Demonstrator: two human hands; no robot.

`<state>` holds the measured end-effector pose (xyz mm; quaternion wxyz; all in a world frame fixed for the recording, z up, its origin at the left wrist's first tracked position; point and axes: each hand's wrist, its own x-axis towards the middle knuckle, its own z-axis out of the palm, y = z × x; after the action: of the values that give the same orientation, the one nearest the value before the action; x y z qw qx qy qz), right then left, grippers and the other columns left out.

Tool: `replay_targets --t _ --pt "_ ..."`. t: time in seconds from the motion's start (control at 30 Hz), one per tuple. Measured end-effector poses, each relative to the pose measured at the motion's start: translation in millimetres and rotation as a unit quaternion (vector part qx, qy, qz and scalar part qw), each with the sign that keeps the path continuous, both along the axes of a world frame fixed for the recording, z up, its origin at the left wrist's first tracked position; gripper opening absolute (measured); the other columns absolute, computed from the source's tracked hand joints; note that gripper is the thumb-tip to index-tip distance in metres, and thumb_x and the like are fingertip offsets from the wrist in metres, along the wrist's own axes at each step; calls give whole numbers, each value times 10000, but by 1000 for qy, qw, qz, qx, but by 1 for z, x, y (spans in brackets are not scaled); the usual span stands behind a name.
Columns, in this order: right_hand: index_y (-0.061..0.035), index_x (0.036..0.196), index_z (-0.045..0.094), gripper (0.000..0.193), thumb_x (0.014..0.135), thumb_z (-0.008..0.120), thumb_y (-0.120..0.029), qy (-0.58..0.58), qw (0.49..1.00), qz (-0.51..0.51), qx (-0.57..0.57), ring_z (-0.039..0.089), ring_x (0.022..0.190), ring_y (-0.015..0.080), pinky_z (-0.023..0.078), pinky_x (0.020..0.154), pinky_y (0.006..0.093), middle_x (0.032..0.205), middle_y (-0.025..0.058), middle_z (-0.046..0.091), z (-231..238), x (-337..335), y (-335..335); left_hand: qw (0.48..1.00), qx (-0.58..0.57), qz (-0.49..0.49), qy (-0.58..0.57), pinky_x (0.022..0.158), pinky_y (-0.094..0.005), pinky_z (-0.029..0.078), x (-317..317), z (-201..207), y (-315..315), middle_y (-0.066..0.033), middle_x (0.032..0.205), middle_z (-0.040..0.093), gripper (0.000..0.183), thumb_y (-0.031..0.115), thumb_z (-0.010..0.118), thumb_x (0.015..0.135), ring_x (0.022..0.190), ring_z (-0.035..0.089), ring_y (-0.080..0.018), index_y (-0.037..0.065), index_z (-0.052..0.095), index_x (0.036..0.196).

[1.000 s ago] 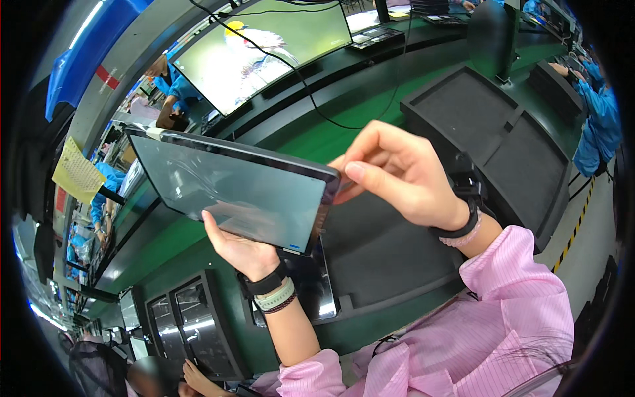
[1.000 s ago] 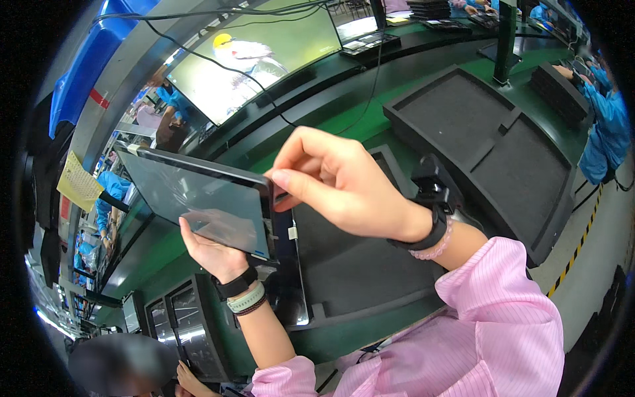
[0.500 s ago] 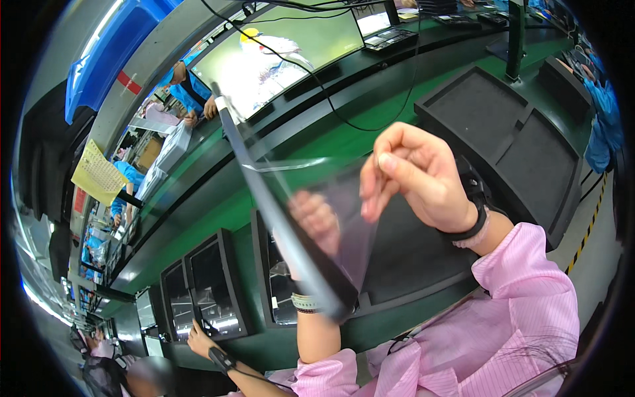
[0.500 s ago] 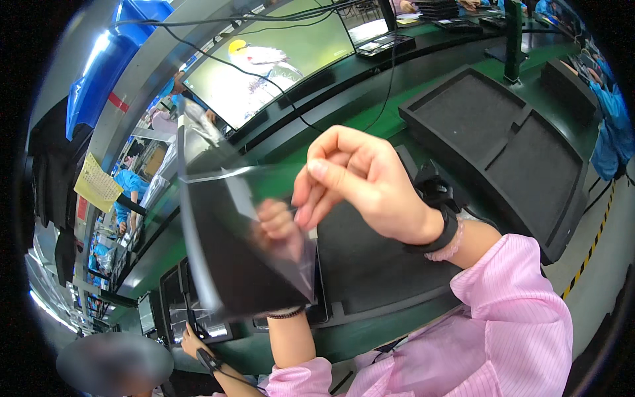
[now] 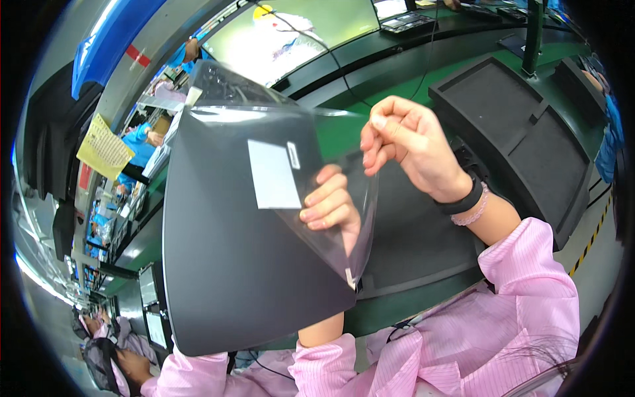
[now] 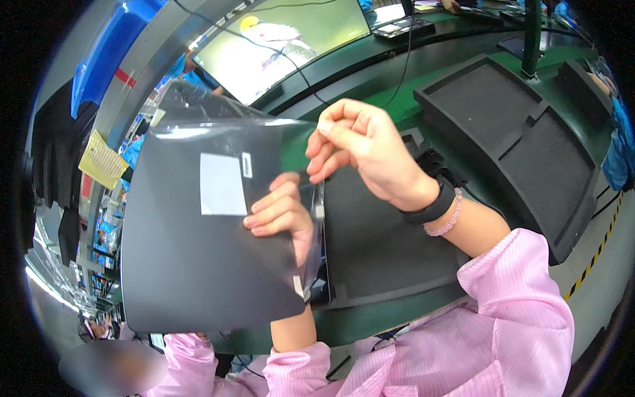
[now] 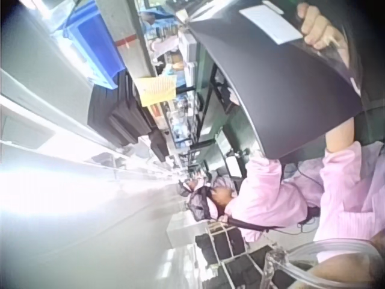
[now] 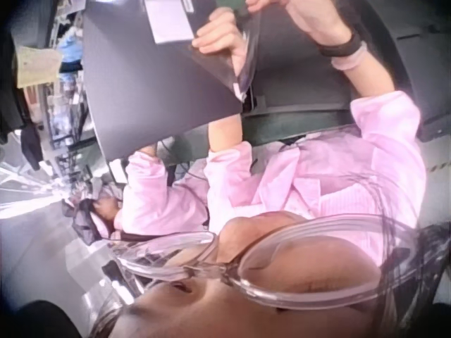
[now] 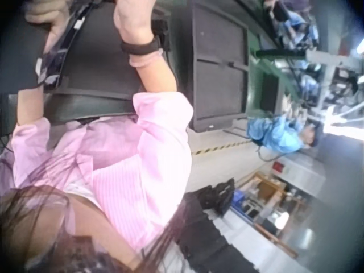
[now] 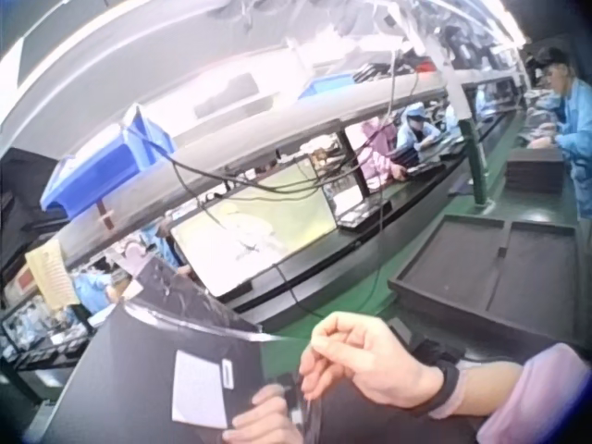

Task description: Testing tablet screens and managing protective films on an electronics assembly line.

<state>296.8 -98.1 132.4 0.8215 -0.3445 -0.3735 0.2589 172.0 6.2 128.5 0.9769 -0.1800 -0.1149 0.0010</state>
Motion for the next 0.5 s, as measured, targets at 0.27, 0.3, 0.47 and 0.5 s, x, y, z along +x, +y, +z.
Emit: replay_targets --t 0.27,0.3,0.47,0.5 --pt "19 892 478 142 899 451 -120 -35 998 -46 14 632 703 239 553 588 318 816 157 597 12 9 -12 999 -1 44 3 581 -254 487 12 -16 19 -58 706 487 89 -64 489 758 646 555 -149 1 445 800" --pt "18 896 475 141 901 448 -121 -48 997 -58 27 633 712 248 555 590 321 819 158 596 16 8 -15 999 -13 46 6 648 -279 481 10 -20 26 -70 780 511 128 -70 518 726 706 550 -158 -5 493 834" --pt "18 898 463 111 897 448 -93 -105 980 -150 78 629 737 254 558 587 331 836 167 597 25 8 -26 885 391 201 153 912 -407 412 5 -24 68 -129 1070 588 284 128 511 851 1015 544 -269 -21 515 1093" --pt "24 889 463 100 891 448 -75 -97 979 -169 64 627 735 237 556 593 330 828 164 597 23 16 -27 896 370 186 160 923 -415 403 7 -25 66 -130 1096 575 290 121 499 858 1033 534 -271 -19 501 1112"
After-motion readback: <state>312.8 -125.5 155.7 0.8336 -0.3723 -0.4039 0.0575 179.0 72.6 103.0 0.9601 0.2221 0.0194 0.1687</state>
